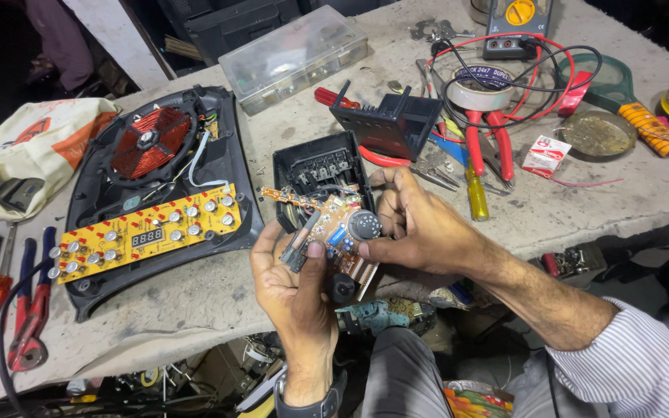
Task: The person solders a green circuit board with a soldering iron, then uses a screwdriver to pry and adjust components on the board and the audio unit's internal assembly. They handle a Sony faceplate and reposition the board and wiring while working over the disassembled device on the bench.
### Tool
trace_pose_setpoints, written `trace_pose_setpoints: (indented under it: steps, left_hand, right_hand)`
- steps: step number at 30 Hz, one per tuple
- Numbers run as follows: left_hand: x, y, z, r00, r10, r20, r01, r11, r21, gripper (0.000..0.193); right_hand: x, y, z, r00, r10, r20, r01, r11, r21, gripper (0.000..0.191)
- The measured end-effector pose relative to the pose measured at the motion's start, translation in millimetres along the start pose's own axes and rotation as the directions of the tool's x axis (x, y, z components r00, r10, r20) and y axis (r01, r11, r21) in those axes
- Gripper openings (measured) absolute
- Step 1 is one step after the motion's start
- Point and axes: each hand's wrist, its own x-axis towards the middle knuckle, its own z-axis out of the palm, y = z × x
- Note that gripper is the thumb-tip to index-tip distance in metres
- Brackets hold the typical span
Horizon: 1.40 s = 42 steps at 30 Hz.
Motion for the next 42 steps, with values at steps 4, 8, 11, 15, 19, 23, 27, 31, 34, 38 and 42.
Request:
trace_pose_setpoints:
  steps: [4, 8, 11, 15, 19, 23, 27, 31, 34, 38, 42]
  left_hand:
    - [0.2, 0.1, 2.9, 1.000, 0.013, -0.017, -0.013, 1.000, 0.024, 0.057]
    - [0.3, 0.4, 7.3, 0.998, 0.015, -0.059, -0.011, 0.998, 0.066, 0.056]
    - [0.9, 0.4, 11.5, 0.994, 0.019, -0.105, -0.007, 0.993, 0.115, 0.056]
    - [1.5, -0.2, 17.5, 0.990, 0.035, -0.136, -0.018, 0.992, 0.123, 0.055]
    - [2.0, -1.5, 23.2, 0.987, 0.050, -0.154, -0.029, 0.991, 0.130, 0.055]
    - [2.7, -3.4, 27.7, 0.976, 0.090, -0.197, -0.055, 0.982, 0.179, 0.052]
    - [3.1, -5.3, 30.3, 0.966, 0.150, -0.211, -0.108, 0.974, 0.197, 0.051]
    - [3.2, -6.6, 31.2, 0.956, 0.180, -0.232, -0.130, 0.968, 0.214, 0.050]
    - [3.5, -7.0, 31.1, 0.955, 0.183, -0.233, -0.132, 0.967, 0.217, 0.050]
    - [4.2, -7.3, 30.7, 0.957, 0.156, -0.246, -0.112, 0.976, 0.186, 0.050]
    - [4.5, -7.5, 30.6, 0.956, 0.154, -0.248, -0.112, 0.978, 0.174, 0.050]
  right_hand:
    - [-2.6, -4.4, 0.6, 1.000, 0.020, -0.009, -0.020, 0.999, -0.034, 0.092]
    - [-2.8, -7.5, 0.3, 1.000, 0.020, -0.010, -0.020, 0.998, -0.060, 0.092]
    - [-3.4, -8.0, -0.7, 1.000, 0.017, -0.004, -0.017, 0.998, -0.066, 0.092]
    - [-4.0, -6.3, -0.4, 1.000, 0.026, -0.006, -0.027, 0.997, -0.074, 0.092]
    - [-3.6, -4.2, -1.3, 1.000, 0.027, -0.004, -0.028, 0.996, -0.081, 0.093]
    - [-3.8, -4.0, -1.5, 1.000, 0.010, -0.009, -0.011, 0.998, -0.065, 0.092]
    - [-5.0, -4.3, -1.6, 1.000, 0.006, -0.009, -0.006, 0.998, -0.058, 0.091]
    - [-4.6, -3.3, -2.3, 1.000, 0.019, -0.010, -0.020, 0.997, -0.072, 0.091]
    - [-4.4, -1.8, -2.1, 1.000, 0.016, -0.017, -0.017, 0.996, -0.084, 0.092]
    - [-4.2, 0.4, -1.1, 1.000, -0.016, -0.024, 0.014, 0.996, -0.086, 0.091]
    - [-4.2, 1.9, -0.5, 0.999, -0.030, -0.027, 0.027, 0.995, -0.096, 0.090]
